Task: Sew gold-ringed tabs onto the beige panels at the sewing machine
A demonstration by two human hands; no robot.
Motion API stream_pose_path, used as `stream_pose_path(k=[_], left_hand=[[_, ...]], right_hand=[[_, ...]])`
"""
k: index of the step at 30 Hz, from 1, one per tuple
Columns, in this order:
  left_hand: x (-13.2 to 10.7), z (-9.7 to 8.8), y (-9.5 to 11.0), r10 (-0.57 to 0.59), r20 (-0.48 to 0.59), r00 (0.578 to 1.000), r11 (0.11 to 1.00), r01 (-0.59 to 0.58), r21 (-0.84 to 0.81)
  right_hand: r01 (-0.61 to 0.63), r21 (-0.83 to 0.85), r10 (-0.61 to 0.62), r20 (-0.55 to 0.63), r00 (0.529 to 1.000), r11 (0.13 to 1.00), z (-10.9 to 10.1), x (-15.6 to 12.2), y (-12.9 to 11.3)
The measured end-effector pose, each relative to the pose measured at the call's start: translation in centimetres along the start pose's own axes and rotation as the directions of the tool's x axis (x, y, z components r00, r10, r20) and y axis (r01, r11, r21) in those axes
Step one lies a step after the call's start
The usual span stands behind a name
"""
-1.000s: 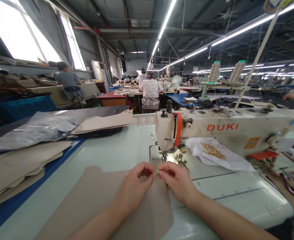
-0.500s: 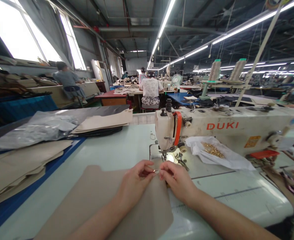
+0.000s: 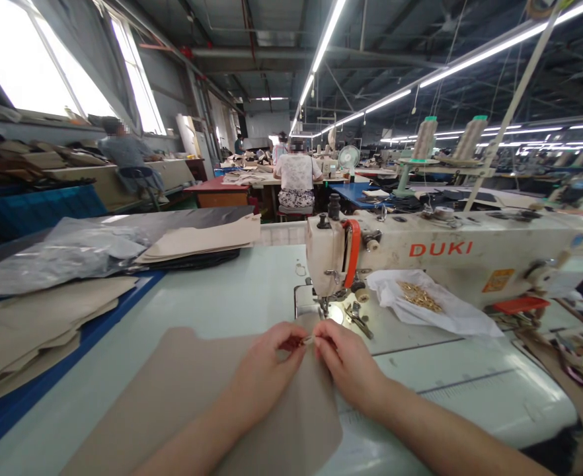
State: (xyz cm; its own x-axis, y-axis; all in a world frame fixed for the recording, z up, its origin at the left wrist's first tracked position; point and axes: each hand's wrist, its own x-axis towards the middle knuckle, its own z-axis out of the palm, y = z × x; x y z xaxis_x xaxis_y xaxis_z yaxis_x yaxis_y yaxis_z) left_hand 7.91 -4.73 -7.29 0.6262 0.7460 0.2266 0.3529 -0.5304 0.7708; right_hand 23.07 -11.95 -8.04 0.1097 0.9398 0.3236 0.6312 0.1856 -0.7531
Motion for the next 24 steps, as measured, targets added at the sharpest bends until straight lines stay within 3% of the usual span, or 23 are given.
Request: stream_pose_path(k=[5,11,24], left_hand=[[0.1,0.2,0.4,-0.107,0.018,0.994,0.992,0.107,-0.064],[0.0,0.0,1.1,-0.067,-0.029,0.997,0.998,0.068,0.017],[-0.1,0.0,1.2,-0.048,-0.031,0.998,0.999,0.048,-0.004]], right_hand=[[-0.02,0.02,0.02,0.015,1.0,1.0,0.0,0.0,-0.4],[-0.004,0.048,0.003,0.012,1.0,0.999,0.1,0.0,-0.1],[0.028,0.0,-0.028,-0.039,0.999,1.0,0.0,-0.1,0.4]])
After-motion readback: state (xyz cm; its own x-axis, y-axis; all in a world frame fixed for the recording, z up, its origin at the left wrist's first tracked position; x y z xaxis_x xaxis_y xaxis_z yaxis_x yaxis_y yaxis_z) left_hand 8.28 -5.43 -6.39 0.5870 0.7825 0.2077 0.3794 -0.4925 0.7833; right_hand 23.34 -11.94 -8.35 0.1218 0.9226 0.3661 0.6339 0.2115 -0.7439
